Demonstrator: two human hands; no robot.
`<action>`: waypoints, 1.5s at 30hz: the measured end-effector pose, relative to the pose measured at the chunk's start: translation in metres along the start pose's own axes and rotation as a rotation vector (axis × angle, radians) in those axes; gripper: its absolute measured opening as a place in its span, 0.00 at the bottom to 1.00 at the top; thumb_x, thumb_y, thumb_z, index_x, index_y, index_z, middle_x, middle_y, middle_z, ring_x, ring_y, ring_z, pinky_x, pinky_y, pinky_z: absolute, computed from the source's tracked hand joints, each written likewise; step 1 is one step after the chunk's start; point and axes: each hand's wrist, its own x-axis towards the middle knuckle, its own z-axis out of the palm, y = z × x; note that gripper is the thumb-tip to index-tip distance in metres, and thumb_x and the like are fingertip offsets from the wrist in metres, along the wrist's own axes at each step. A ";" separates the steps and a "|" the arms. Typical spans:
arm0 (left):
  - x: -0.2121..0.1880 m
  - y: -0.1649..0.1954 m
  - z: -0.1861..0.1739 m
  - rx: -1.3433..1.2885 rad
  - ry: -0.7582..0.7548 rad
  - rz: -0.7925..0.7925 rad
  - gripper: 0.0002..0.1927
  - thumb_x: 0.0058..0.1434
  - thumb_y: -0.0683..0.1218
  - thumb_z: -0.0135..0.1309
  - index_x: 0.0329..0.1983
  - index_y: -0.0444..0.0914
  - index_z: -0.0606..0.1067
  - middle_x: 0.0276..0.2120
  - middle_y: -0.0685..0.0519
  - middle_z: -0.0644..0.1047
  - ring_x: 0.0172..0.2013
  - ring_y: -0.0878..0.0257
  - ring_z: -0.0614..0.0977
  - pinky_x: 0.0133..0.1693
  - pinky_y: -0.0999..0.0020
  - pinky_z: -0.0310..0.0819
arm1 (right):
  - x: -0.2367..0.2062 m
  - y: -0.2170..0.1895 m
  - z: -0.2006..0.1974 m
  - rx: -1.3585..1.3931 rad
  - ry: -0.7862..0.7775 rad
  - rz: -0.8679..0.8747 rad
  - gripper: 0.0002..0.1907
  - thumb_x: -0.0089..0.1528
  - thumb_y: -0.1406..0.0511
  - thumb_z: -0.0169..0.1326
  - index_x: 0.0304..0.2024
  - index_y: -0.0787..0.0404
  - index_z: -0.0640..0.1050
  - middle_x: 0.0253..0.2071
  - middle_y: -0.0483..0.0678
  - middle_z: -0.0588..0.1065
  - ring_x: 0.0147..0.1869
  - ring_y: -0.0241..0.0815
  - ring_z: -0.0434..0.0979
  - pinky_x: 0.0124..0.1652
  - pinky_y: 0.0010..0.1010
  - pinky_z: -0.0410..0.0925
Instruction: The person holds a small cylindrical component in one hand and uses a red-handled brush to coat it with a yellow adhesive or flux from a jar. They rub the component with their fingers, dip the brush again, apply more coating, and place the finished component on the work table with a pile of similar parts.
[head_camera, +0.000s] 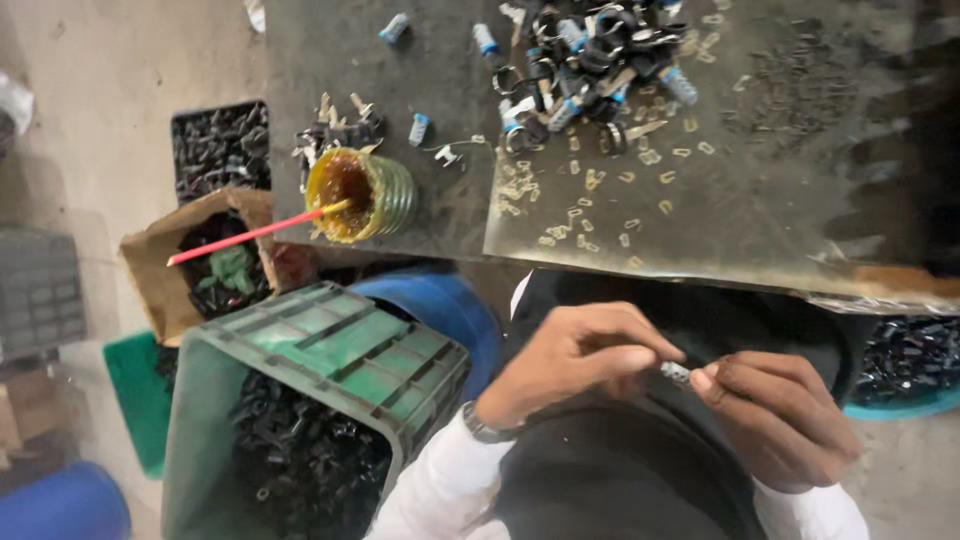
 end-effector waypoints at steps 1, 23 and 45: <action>-0.008 0.000 -0.007 0.011 0.063 -0.031 0.09 0.69 0.41 0.56 0.50 0.33 0.80 0.42 0.55 0.78 0.35 0.69 0.81 0.36 0.75 0.76 | 0.001 -0.001 0.004 0.013 0.013 0.023 0.12 0.50 0.79 0.68 0.35 0.70 0.82 0.34 0.54 0.77 0.37 0.50 0.80 0.39 0.33 0.76; -0.076 0.072 -0.070 0.431 1.177 0.948 0.09 0.82 0.44 0.48 0.49 0.31 0.68 0.36 0.46 0.73 0.21 0.67 0.69 0.20 0.74 0.62 | 0.027 -0.020 0.015 0.138 0.058 0.340 0.16 0.53 0.77 0.69 0.43 0.66 0.81 0.41 0.52 0.78 0.42 0.41 0.79 0.36 0.24 0.71; 0.009 0.014 0.036 0.078 0.569 0.637 0.16 0.77 0.51 0.52 0.43 0.33 0.66 0.30 0.47 0.71 0.19 0.66 0.71 0.20 0.74 0.64 | 0.009 -0.006 -0.018 0.107 0.198 0.270 0.16 0.52 0.77 0.71 0.37 0.67 0.77 0.41 0.51 0.76 0.45 0.44 0.80 0.41 0.28 0.76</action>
